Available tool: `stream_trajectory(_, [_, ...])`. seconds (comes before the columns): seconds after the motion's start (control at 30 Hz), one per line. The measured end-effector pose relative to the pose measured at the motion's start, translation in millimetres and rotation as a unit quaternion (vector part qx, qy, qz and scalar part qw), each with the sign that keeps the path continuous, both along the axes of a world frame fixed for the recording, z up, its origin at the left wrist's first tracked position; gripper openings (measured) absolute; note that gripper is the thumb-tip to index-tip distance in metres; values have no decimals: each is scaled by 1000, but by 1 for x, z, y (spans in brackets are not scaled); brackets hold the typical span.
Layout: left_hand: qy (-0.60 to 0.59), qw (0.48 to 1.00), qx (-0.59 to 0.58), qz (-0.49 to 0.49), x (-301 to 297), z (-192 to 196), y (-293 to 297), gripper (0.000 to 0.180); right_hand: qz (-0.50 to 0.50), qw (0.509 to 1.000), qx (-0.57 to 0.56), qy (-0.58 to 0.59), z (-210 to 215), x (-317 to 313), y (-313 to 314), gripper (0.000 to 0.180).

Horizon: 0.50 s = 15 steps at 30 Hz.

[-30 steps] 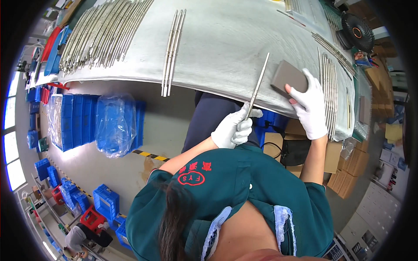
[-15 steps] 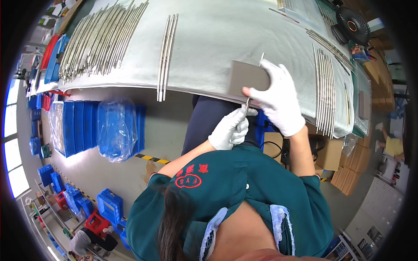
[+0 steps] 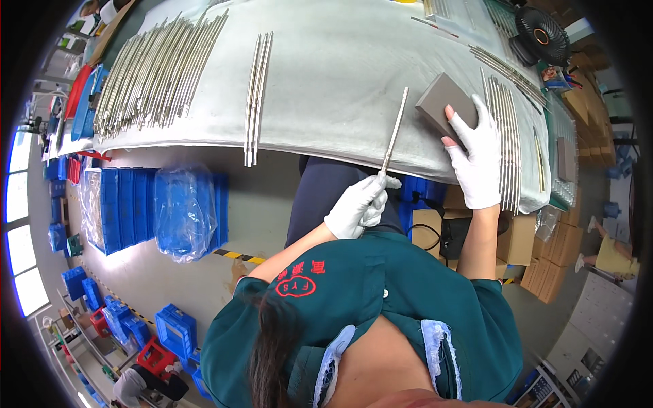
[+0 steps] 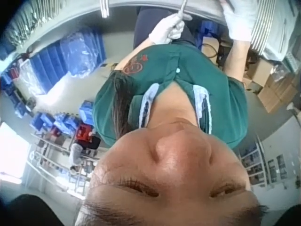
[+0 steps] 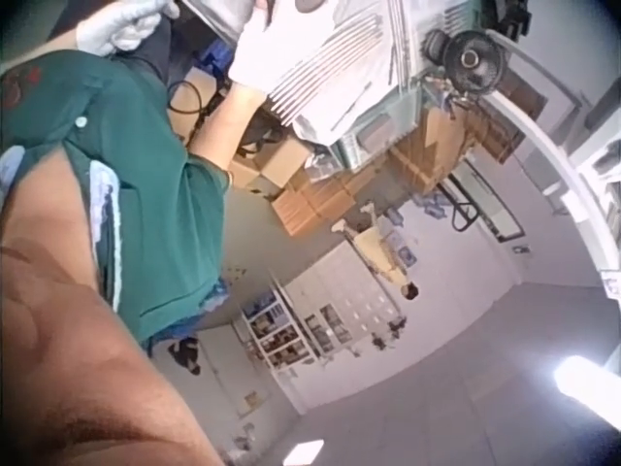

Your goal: Sanding the surface of long metal rods using a hand-held sanding block.

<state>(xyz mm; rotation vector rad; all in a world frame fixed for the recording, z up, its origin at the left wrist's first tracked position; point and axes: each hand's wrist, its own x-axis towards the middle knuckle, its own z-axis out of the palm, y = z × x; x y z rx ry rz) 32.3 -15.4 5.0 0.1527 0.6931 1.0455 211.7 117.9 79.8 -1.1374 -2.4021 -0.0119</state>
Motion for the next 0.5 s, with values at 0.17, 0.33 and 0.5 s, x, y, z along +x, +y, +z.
stream_trajectory(0.17, [-41,999,-4,-9,-5,-1,-9,42,-42,999,-17,21,-6,9,7,49])
stream_trajectory(0.33, [-240,971,15,-8,-5,-20,-20,44,-52,998,-17,-1,-13,7,10,49])
stream_trajectory(0.5, [-398,917,-12,-23,-6,-29,-23,42,-44,999,-23,-10,-15,0,11,48])
